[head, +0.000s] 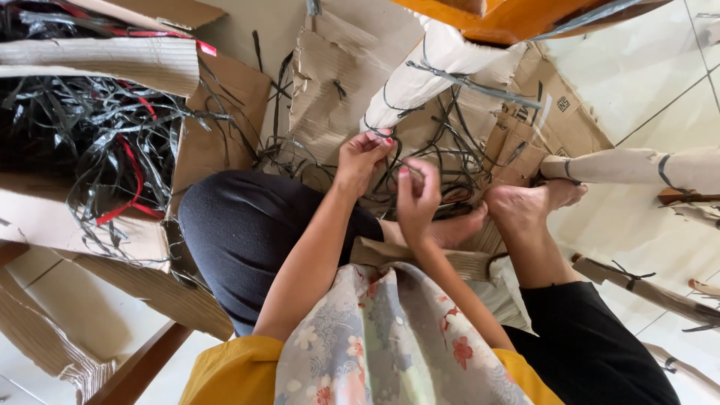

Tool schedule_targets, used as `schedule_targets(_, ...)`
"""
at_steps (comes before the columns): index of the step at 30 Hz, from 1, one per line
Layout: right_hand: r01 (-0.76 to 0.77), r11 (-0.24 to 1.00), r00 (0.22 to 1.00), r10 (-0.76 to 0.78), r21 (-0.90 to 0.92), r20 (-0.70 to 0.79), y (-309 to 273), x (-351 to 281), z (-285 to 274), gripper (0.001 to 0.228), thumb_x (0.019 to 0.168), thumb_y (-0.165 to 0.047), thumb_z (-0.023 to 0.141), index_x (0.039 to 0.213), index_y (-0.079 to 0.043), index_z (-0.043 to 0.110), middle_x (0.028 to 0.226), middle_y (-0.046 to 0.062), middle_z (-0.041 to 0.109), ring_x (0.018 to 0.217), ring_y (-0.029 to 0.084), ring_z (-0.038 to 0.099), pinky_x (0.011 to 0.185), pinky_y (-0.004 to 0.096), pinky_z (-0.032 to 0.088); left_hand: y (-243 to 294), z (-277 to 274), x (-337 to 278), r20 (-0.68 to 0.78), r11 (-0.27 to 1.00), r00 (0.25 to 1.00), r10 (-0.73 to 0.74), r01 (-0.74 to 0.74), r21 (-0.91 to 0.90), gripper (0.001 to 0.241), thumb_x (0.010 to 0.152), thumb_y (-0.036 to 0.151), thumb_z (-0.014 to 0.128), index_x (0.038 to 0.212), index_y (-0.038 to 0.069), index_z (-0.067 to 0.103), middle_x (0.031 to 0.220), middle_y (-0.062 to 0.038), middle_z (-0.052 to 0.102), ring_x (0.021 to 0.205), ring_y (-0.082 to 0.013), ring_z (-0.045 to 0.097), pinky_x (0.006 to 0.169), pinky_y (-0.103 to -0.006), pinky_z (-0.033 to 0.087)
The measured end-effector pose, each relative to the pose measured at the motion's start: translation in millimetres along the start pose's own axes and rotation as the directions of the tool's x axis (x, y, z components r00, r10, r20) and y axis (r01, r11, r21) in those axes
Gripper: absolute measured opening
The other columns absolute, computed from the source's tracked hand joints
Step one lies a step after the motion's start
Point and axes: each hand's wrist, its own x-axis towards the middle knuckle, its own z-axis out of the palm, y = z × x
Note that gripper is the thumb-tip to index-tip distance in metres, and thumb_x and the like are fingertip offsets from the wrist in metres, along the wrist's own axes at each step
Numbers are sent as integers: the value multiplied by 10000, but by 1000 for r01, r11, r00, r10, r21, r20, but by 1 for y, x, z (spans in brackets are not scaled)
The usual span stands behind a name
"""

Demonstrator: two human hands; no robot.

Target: Wrapping wooden chair legs with protective paper and securing them with plastic ties.

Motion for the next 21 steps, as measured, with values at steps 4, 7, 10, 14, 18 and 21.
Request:
schedule_targets(4,-56,998,980,48,39,194,19,39,-5,277,1026,-84,654,1296,-45,608,1231,168,659,674,264,713,609,373,583,-25,-11,10,30,998,999,38,-36,-49,240,853,0,818,1082,25,750,886,-66,763,851,-225,780,733,-265,650)
schedule_targets(7,-189,979,917,146,81,371,36,53,-2,350,931,-5,718,1267,31,627,1046,229,676,504,234,679,512,326,559,-35,-14,15,26,996,999,42,-40,-75,272,886,-2,784,1152,25,732,919,-63,770,853,-200,782,741,-249,647)
schedule_targets(10,-33,984,946,86,-173,311,29,56,-4,168,855,-56,795,1022,-75,797,835,112,748,644,209,727,535,288,550,-32,-15,19,-2,992,998,64,-64,-112,247,865,-7,802,1102,25,737,886,-67,752,822,-198,772,741,-260,642)
schedule_targets(14,96,967,929,-3,-235,369,30,59,-24,103,861,-136,859,956,-144,821,764,50,744,573,160,660,497,266,506,-22,-14,7,-31,999,999,41,-42,-11,216,870,47,807,1078,47,748,861,-42,746,796,-156,767,654,-197,605)
schedule_targets(18,313,892,904,-173,-327,391,19,66,-43,99,903,-119,829,967,-190,803,896,-7,686,595,171,647,518,268,525,-22,-15,-3,-52,998,998,-17,20,55,228,886,130,812,1104,91,757,855,-9,746,793,-128,769,625,-161,589)
schedule_targets(21,543,791,831,-458,-281,316,-1,72,-30,82,950,-51,762,970,-131,758,929,-8,510,793,232,581,690,317,517,-15,-12,-12,-41,997,999,4,-1,78,196,908,126,782,1099,96,750,808,-19,745,631,-49,687,484,-125,465)
